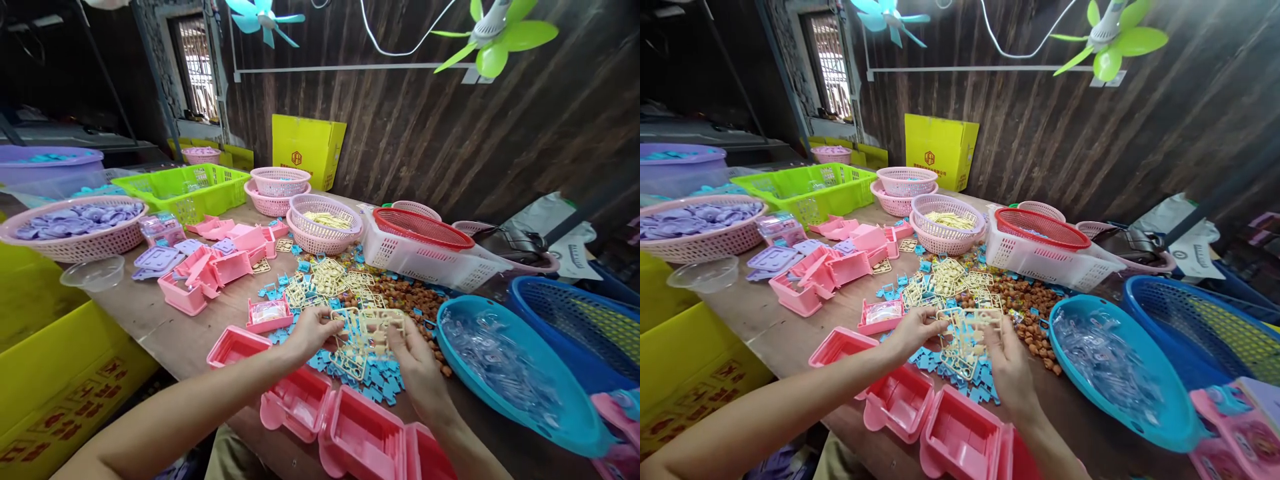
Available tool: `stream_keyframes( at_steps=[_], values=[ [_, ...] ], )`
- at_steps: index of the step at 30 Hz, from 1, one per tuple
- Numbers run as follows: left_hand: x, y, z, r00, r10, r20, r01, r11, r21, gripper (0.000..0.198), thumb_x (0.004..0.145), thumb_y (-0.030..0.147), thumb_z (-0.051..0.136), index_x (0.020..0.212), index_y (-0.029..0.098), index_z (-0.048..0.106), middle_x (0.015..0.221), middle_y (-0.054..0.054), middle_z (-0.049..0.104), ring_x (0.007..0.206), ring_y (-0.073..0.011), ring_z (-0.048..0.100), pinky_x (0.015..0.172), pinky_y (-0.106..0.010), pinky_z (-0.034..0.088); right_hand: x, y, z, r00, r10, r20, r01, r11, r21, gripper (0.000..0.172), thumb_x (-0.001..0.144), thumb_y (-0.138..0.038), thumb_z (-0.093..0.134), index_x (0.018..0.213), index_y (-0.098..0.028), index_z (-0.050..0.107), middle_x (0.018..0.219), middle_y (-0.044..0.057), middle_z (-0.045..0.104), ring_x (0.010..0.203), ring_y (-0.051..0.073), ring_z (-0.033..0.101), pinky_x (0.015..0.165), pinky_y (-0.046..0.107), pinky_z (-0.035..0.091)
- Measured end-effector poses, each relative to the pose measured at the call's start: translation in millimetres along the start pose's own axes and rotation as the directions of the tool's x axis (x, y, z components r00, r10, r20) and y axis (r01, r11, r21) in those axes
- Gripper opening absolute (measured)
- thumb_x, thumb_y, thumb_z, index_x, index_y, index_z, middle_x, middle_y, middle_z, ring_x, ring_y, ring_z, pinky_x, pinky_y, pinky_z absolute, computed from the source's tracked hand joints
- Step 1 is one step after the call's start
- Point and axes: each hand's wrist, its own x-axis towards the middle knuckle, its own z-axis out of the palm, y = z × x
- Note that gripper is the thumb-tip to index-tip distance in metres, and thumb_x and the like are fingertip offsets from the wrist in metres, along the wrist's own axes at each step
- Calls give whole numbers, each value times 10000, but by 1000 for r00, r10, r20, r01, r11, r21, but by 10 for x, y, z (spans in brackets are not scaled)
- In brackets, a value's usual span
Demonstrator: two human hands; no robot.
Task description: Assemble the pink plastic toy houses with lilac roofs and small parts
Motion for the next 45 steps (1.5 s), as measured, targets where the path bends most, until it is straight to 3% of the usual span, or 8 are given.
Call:
stream_keyframes(
  at_steps=[7,12,19,24,31,35,39,45],
  values=[
    [-24,89,11,933,23,360,-114,966,233,331,805,442,568,961,150,588,772,-34,676,675,-113,653,698,-253,526,5,13,85,991,60,117,-68,996,60,289,833,-508,406,894,-236,484,831,51,639,743,215,602,685,324,487],
    [457,355,-483,972,198,128,-192,345,919,408,856,97,420,1262,132,426,1127,-136,623,1052,-207,589,905,-357,450,36,101,-106,993,94,-65,-95,995,-17,356,813,-513,444,1039,-238,456,951,71,644,862,236,617,732,336,485],
    [1152,303,-697,968,180,176,-190,67,980,551,642,153,728,1135,156,484,1230,-150,526,1212,-312,446,1040,-540,243,1,114,-146,997,43,-57,-47,997,-69,591,819,-538,425,1312,-220,361,1321,125,498,1269,277,411,989,434,382],
    [1155,331,-679,951,219,217,-232,45,972,316,703,103,622,1008,110,542,1129,-162,541,1104,-298,500,937,-428,379,18,303,-237,998,57,-27,-61,984,-165,447,841,-525,403,1148,-227,531,1101,124,644,1075,292,569,869,426,472],
    [773,520,-439,897,187,400,-433,197,879,89,771,126,547,734,134,628,758,-16,599,758,-154,547,684,-233,407,272,138,7,877,-431,212,480,794,-373,182,861,-169,394,913,-195,567,1224,140,541,1158,265,487,946,456,423],
    [445,485,-295,859,119,499,-506,350,788,215,844,263,510,845,130,679,685,8,624,648,-120,555,569,-195,400,383,48,246,841,-433,323,540,697,-471,291,805,-38,377,994,-168,556,1103,146,593,1049,262,524,842,441,453],
    [235,481,-652,875,104,473,-445,556,702,313,886,307,456,1134,180,600,1010,-36,680,849,-147,619,689,-225,471,352,77,202,861,-309,404,488,725,-486,214,811,-72,400,890,-189,560,845,81,631,800,222,558,713,361,430],
    [252,243,-1485,983,181,17,-49,172,984,136,769,185,542,856,146,638,838,-60,676,760,-181,608,673,-268,431,267,170,-19,923,-207,325,322,878,-355,308,818,-197,427,1106,-237,530,886,73,682,810,239,615,747,386,446]
  ],
)
